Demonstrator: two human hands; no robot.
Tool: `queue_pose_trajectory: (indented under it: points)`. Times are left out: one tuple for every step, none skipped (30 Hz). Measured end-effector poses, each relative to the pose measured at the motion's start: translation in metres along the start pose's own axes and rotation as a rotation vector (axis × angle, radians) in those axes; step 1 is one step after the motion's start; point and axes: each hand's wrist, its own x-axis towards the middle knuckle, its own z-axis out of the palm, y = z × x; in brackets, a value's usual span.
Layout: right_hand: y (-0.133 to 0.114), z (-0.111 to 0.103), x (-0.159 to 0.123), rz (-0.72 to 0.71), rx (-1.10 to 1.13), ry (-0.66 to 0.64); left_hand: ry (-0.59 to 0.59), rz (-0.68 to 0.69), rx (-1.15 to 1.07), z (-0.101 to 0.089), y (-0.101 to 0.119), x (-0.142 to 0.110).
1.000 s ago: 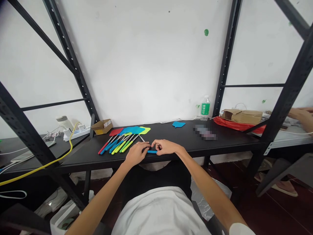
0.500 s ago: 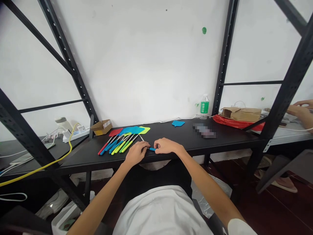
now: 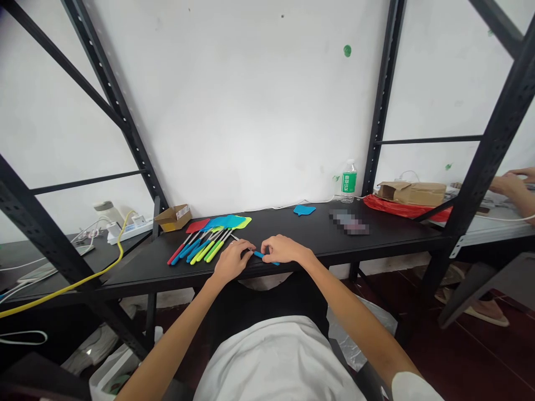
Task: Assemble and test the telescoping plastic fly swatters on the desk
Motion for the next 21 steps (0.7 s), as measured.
queue_pose_trajectory:
  points:
    - [0.000, 0.001, 0.000, 0.005, -0.003, 0.007, 0.001, -0.006, 0.000, 0.000, 0.000, 0.000]
    - [0.000, 0.001, 0.001, 0.007, -0.007, 0.014, 0.001, -0.008, -0.001, 0.000, 0.000, 0.000]
    - [0.001, 0.002, 0.002, 0.005, -0.012, 0.023, 0.001, -0.008, -0.003, 0.000, 0.000, 0.000]
    - [0.001, 0.003, 0.002, 0.000, -0.016, 0.036, 0.002, -0.004, -0.007, 0.000, 0.000, 0.000]
    - [0.001, 0.005, 0.003, -0.007, -0.020, 0.052, 0.003, 0.002, -0.013, -0.001, 0.000, 0.000]
    - [0.001, 0.006, 0.004, -0.011, -0.025, 0.069, 0.003, 0.009, -0.019, -0.001, 0.000, 0.000]
    - [0.001, 0.007, 0.005, -0.010, -0.034, 0.089, 0.004, 0.015, -0.025, -0.001, -0.001, 0.000]
    - [0.001, 0.009, 0.006, -0.004, -0.045, 0.108, 0.006, 0.017, -0.030, -0.001, -0.001, 0.000]
    - [0.001, 0.011, 0.007, 0.007, -0.060, 0.127, 0.009, 0.017, -0.034, -0.001, -0.001, 0.000]
    - [0.001, 0.014, 0.008, 0.019, -0.076, 0.146, 0.011, 0.014, -0.036, -0.001, -0.002, 0.000]
    - [0.000, 0.017, 0.010, 0.032, -0.096, 0.167, 0.011, 0.010, -0.036, 0.000, -0.002, 0.000]
    - [-0.001, 0.020, 0.011, 0.046, -0.120, 0.191, 0.009, 0.005, -0.036, 0.000, -0.003, 0.000]
    - [-0.002, 0.023, 0.013, 0.058, -0.146, 0.215, 0.007, 0.001, -0.035, 0.000, -0.003, 0.000]
    - [-0.003, 0.026, 0.015, 0.069, -0.172, 0.240, 0.004, -0.001, -0.035, 0.001, -0.004, 0.001]
    - [-0.004, 0.029, 0.016, 0.079, -0.197, 0.263, 0.002, -0.003, -0.036, 0.001, -0.004, 0.001]
    - [-0.004, 0.032, 0.017, 0.088, -0.215, 0.285, 0.000, -0.004, -0.038, 0.001, -0.004, 0.000]
    - [-0.004, 0.033, 0.018, 0.099, -0.222, 0.302, 0.000, -0.004, -0.041, 0.001, -0.003, 0.000]
    - [-0.003, 0.034, 0.019, 0.110, -0.214, 0.315, 0.003, -0.005, -0.043, 0.001, -0.003, 0.000]
    - [-0.001, 0.034, 0.020, 0.122, -0.194, 0.323, 0.007, -0.006, -0.045, 0.000, -0.002, 0.000]
    - [0.000, 0.034, 0.021, 0.135, -0.162, 0.328, 0.013, -0.008, -0.045, 0.000, -0.001, -0.001]
    - [0.002, 0.033, 0.021, 0.147, -0.123, 0.330, 0.021, -0.013, -0.044, -0.001, 0.000, -0.001]
